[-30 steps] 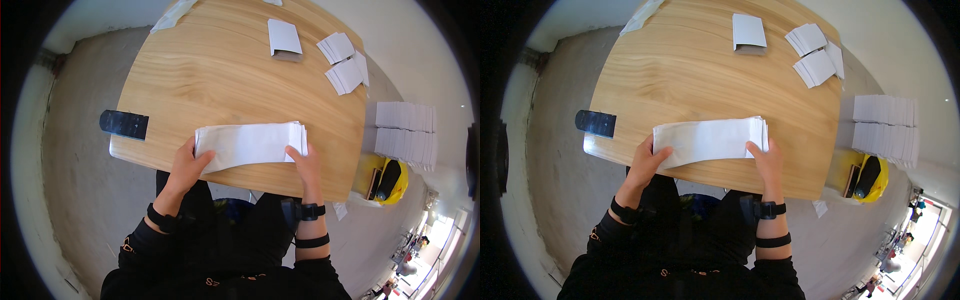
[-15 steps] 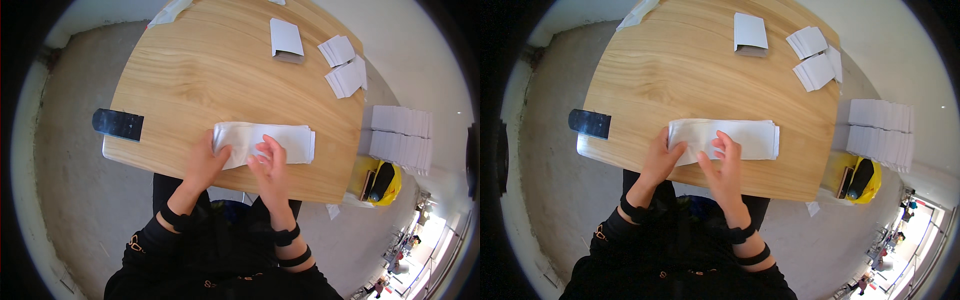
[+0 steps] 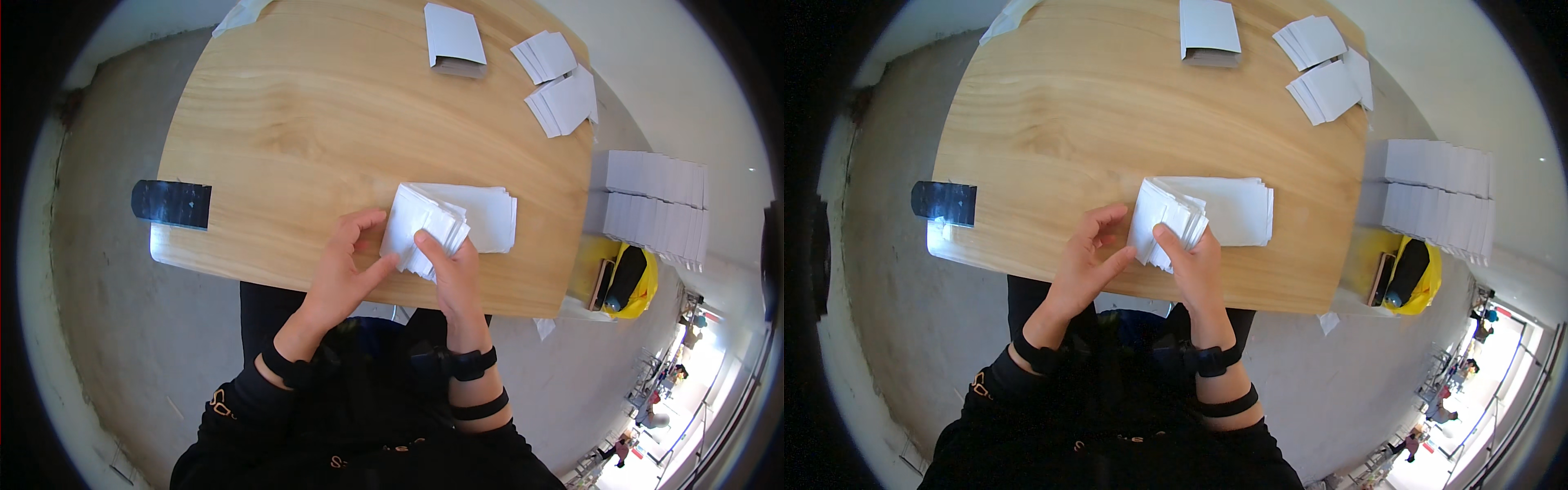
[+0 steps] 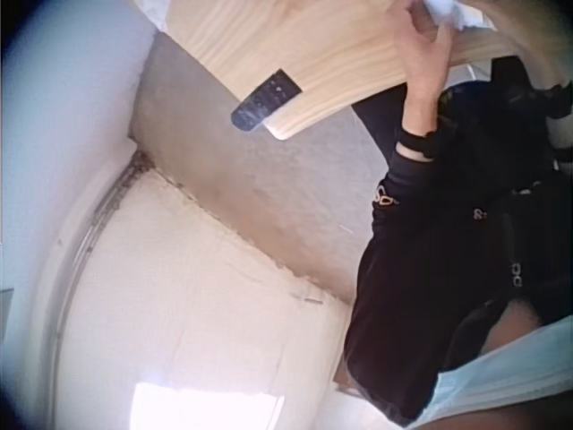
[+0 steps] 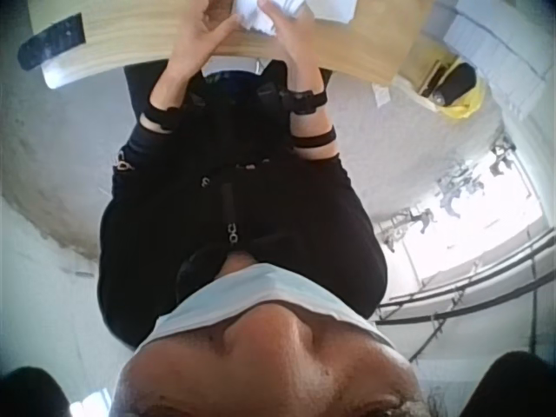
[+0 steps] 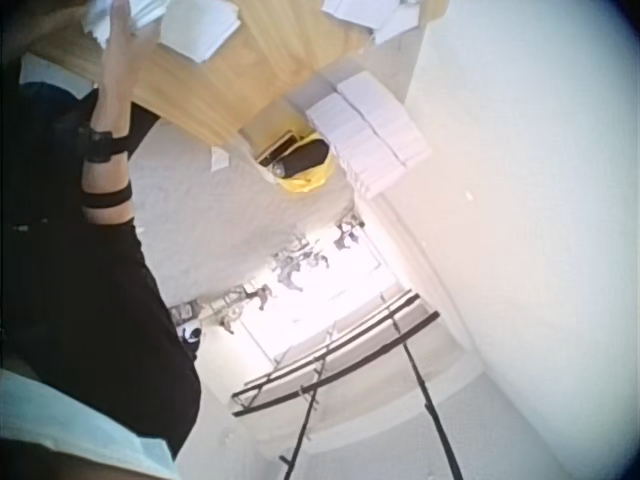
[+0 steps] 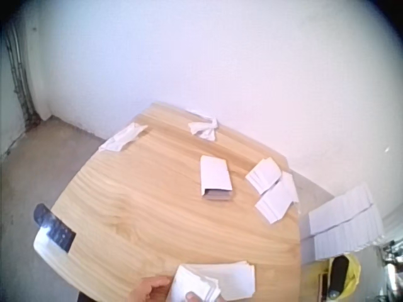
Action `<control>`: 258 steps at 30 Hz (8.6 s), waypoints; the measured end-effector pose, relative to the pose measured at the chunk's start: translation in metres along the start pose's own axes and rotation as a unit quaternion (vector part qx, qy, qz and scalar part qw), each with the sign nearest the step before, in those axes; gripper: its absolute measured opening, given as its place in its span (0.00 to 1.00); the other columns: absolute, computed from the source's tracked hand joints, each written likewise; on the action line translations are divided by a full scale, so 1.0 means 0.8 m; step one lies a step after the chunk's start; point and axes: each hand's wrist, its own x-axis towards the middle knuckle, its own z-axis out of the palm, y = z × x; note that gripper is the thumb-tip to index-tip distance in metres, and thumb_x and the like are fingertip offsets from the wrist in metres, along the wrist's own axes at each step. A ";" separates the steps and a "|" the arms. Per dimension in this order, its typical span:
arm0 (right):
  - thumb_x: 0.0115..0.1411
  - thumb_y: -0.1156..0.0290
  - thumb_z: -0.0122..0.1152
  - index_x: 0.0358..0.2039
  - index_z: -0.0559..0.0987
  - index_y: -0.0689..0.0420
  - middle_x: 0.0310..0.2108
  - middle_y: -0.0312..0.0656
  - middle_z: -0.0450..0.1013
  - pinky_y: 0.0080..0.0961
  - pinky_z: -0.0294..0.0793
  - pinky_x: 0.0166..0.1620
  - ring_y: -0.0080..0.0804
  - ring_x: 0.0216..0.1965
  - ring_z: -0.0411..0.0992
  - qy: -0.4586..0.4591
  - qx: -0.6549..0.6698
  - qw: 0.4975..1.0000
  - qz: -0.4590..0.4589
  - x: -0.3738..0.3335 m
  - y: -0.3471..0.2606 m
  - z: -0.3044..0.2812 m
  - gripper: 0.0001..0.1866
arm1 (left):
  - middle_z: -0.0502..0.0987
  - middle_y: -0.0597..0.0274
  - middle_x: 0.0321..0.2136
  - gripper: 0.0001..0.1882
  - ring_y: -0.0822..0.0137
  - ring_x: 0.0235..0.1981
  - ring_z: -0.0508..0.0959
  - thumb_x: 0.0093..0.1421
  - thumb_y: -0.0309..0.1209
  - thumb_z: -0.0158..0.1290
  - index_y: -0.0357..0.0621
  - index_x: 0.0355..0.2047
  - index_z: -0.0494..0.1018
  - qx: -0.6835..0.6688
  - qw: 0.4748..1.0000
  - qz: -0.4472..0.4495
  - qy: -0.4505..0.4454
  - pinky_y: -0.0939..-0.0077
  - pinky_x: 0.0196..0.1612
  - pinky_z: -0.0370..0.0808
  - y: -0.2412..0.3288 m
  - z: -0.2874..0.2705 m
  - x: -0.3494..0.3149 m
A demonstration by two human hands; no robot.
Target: Fold and stack white material sheets on a table in a manufacturing environment.
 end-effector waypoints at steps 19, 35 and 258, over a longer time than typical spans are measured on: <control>0.55 0.75 0.60 0.54 0.70 0.57 0.45 0.50 0.65 0.30 0.67 0.49 0.38 0.46 0.68 0.010 -0.305 0.920 -0.245 0.015 -0.003 0.011 0.25 | 0.74 0.54 0.44 0.23 0.66 0.46 0.75 0.56 0.24 0.59 0.32 0.50 0.65 -0.003 0.998 -0.055 0.033 0.74 0.48 0.72 0.008 0.002 0.015; 0.57 0.77 0.57 0.53 0.71 0.57 0.46 0.48 0.64 0.30 0.66 0.52 0.38 0.47 0.66 0.016 -0.293 0.930 -0.222 0.014 0.009 0.010 0.21 | 0.77 0.59 0.35 0.13 0.75 0.37 0.76 0.61 0.24 0.52 0.29 0.44 0.70 -0.111 0.983 -0.108 0.100 0.80 0.41 0.73 -0.012 -0.011 0.016; 0.57 0.72 0.57 0.37 0.82 0.50 0.35 0.40 0.61 0.21 0.65 0.39 0.29 0.36 0.64 -0.078 -0.239 0.961 -0.118 0.020 -0.006 -0.004 0.08 | 0.76 0.64 0.27 0.11 0.77 0.29 0.74 0.61 0.31 0.54 0.32 0.37 0.72 -0.027 0.986 -0.072 0.145 0.81 0.34 0.72 -0.008 0.005 0.019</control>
